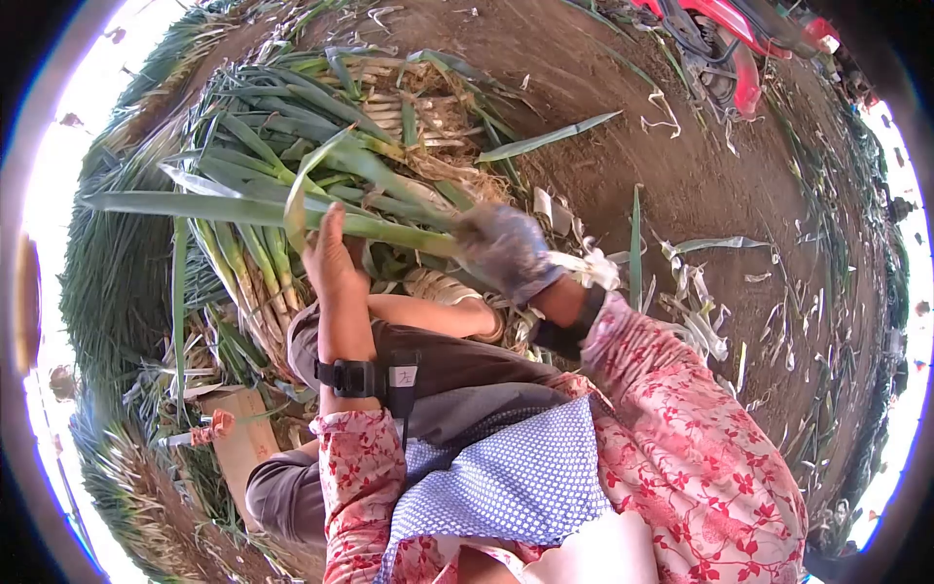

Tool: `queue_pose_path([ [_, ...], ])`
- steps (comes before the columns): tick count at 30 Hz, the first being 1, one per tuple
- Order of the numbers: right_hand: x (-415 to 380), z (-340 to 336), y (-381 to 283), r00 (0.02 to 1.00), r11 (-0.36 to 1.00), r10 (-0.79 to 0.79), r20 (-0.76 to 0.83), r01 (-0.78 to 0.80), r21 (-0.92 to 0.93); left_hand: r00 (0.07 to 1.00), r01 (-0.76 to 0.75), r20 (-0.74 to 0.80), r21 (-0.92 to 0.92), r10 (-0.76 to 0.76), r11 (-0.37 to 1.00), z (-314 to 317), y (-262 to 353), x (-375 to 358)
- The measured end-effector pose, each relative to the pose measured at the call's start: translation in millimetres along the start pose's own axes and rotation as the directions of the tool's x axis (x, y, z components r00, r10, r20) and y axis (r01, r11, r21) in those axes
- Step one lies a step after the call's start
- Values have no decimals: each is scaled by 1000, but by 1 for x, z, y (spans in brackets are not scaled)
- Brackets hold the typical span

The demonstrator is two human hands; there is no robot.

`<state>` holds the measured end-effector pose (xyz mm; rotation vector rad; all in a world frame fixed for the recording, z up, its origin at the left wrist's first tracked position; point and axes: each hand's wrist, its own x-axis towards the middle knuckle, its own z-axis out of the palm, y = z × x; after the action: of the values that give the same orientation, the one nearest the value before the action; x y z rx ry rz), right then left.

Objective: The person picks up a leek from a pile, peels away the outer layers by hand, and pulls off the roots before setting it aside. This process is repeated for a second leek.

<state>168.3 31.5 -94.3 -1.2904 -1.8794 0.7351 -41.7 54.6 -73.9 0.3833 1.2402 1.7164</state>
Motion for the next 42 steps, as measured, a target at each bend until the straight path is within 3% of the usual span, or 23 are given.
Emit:
queue_pose_path([
  [1, -4, -12, 8, 999, 994, 35, -27, -38, -105, 988, -120, -88, 57, 125, 991, -1, 6, 5],
  [2, -14, -26, 29, 1000, 968, -24, -7, 21, -251, 986, -97, -139, -9, 95, 995, -5, 9, 4],
  [4, -53, -61, 97, 994, 828, 111, 21, -81, -554, 985, -137, -126, -124, 122, 983, -16, 7, 11],
  [5, -74, -86, 134, 937, 643, 348, 19, -224, -732, 972, -123, -214, -97, 100, 988, -19, 10, 14],
  [6, -90, -120, 140, 749, 501, 663, -15, -458, -735, 951, -104, -299, -69, 79, 992, -21, 14, 15],
  [8, -132, -184, 151, 486, 150, 837, -250, -644, -750, 975, -76, -215, -138, 46, 988, -22, 15, 17],
  [10, -148, -217, 163, 441, 115, 860, -258, -659, -743, 997, 12, -80, -115, -22, 993, -14, 16, 7],
  [12, -130, -206, 153, 510, 149, 833, -214, -580, -801, 999, 54, 4, -63, -54, 997, 7, 13, -6],
  [13, -103, -189, 113, 692, 446, 718, -75, -540, -714, 993, 84, 91, -115, -74, 990, 9, 10, -6],
  [14, -66, -169, 81, 649, 487, 759, 64, -499, -717, 980, 118, 178, -165, -88, 979, 12, 8, -5],
  [15, -59, -146, 118, 811, 695, 571, 128, -395, -600, 971, 145, 217, -177, -105, 973, 15, 8, -8],
  [16, -29, -122, 93, 780, 844, 511, 362, -377, -381, 960, 171, 253, -186, -122, 968, 16, 9, -10],
  [17, -13, -94, 56, 836, 931, 360, 414, -349, -106, 949, 194, 285, -193, -134, 962, 16, 12, -12],
  [18, 4, -65, 59, 818, 975, 138, 559, -212, 70, 939, 226, 304, -200, -159, 953, 15, 13, -14],
  [20, 28, -27, -6, 774, 826, 49, 632, -387, 409, 920, 289, 333, -217, -207, 932, 11, 13, -15],
  [23, 48, 11, -33, 692, 684, 57, 720, -553, 477, 909, 342, 317, -203, -269, 917, -1, 12, -13],
  [27, 47, 13, -52, 731, 686, 40, 681, -516, 513, 897, 371, 325, -191, -298, 909, -6, 14, -12],
  [30, 39, 23, -54, 861, 601, -12, 508, -399, 692, 887, 385, 350, -194, -302, 902, -4, 10, -9],
  [32, 39, 27, -49, 875, 636, -5, 484, -371, 677, 866, 427, 367, -189, -339, 884, -3, 9, -7],
  [39, 36, 30, -54, 899, 784, 82, 431, -325, 529, 944, 317, 153, -176, -292, 932, -4, 4, -6],
  [42, 28, -12, -75, 927, 918, 83, 365, -214, 335, 966, 249, 103, -124, -237, 960, -3, 11, -13],
])
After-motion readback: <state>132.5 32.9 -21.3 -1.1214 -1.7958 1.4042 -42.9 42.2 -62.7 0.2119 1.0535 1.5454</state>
